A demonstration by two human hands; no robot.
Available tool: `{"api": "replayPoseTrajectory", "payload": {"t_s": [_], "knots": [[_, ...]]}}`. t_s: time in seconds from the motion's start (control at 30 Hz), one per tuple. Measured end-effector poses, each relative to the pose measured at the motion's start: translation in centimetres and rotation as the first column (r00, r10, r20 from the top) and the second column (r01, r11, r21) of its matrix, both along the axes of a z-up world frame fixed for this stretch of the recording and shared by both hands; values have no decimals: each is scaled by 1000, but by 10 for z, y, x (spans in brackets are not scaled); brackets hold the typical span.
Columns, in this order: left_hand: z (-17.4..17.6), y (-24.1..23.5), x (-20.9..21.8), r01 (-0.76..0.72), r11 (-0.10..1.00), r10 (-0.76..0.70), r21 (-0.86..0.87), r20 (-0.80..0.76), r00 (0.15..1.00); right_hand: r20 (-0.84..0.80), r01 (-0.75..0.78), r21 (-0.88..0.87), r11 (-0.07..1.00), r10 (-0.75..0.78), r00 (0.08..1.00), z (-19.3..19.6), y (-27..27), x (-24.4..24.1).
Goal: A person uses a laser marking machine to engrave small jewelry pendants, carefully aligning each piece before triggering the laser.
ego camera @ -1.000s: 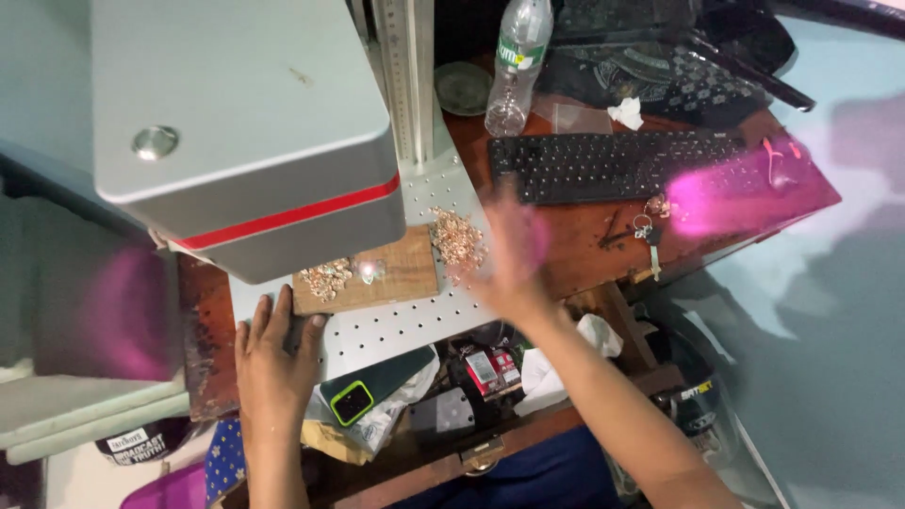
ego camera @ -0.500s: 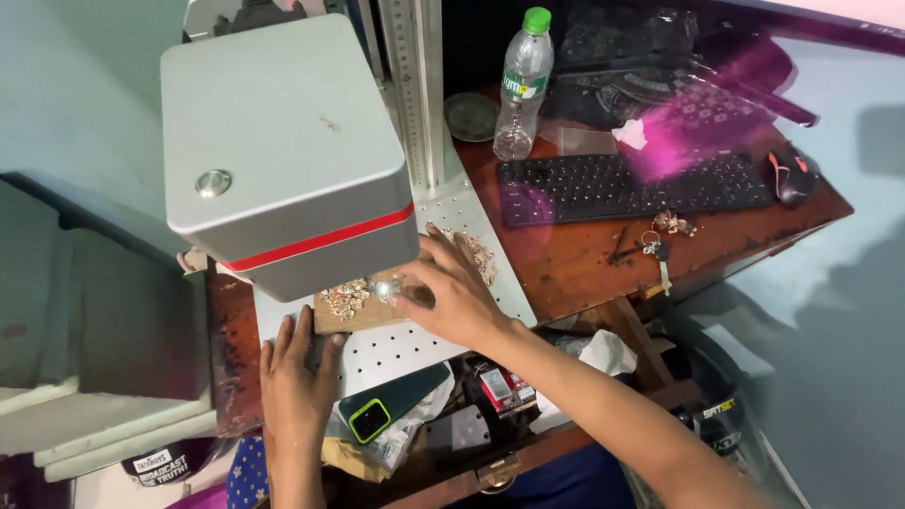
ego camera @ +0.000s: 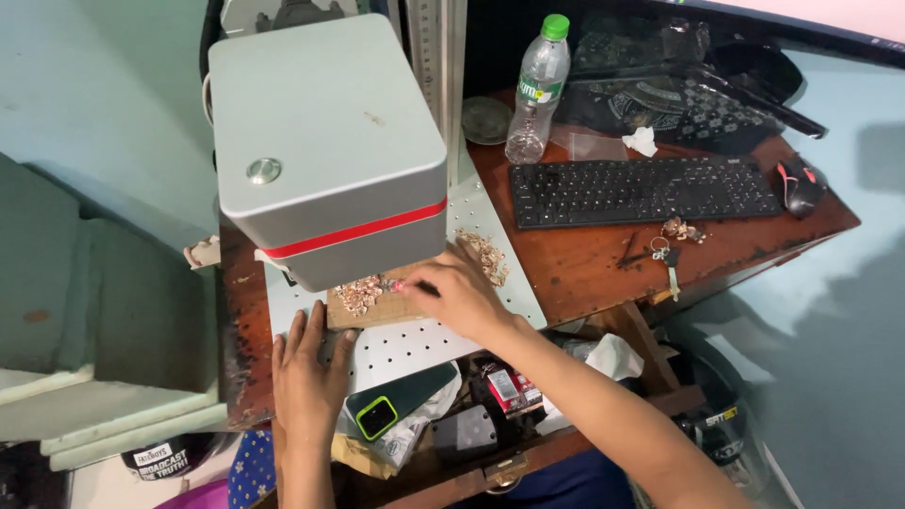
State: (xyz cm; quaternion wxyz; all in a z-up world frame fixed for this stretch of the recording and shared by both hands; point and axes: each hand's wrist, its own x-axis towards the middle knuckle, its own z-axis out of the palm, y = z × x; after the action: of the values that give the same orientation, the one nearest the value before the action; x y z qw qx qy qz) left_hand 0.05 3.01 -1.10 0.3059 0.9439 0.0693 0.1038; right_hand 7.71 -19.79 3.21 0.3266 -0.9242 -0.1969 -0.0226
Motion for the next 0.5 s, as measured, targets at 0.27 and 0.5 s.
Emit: {"api": "replayPoseTrajectory", "payload": {"t_s": [0.27,0.5], "knots": [[5,-3,0,-14,1000,14,-3,-20,1000,4,-1,-1,1000,1,1000,-9,-16,2],[5,-3,-1,-37,999,36,-20,-38,999,473,-113,19,993,91,877,-27,-8,12]]}}
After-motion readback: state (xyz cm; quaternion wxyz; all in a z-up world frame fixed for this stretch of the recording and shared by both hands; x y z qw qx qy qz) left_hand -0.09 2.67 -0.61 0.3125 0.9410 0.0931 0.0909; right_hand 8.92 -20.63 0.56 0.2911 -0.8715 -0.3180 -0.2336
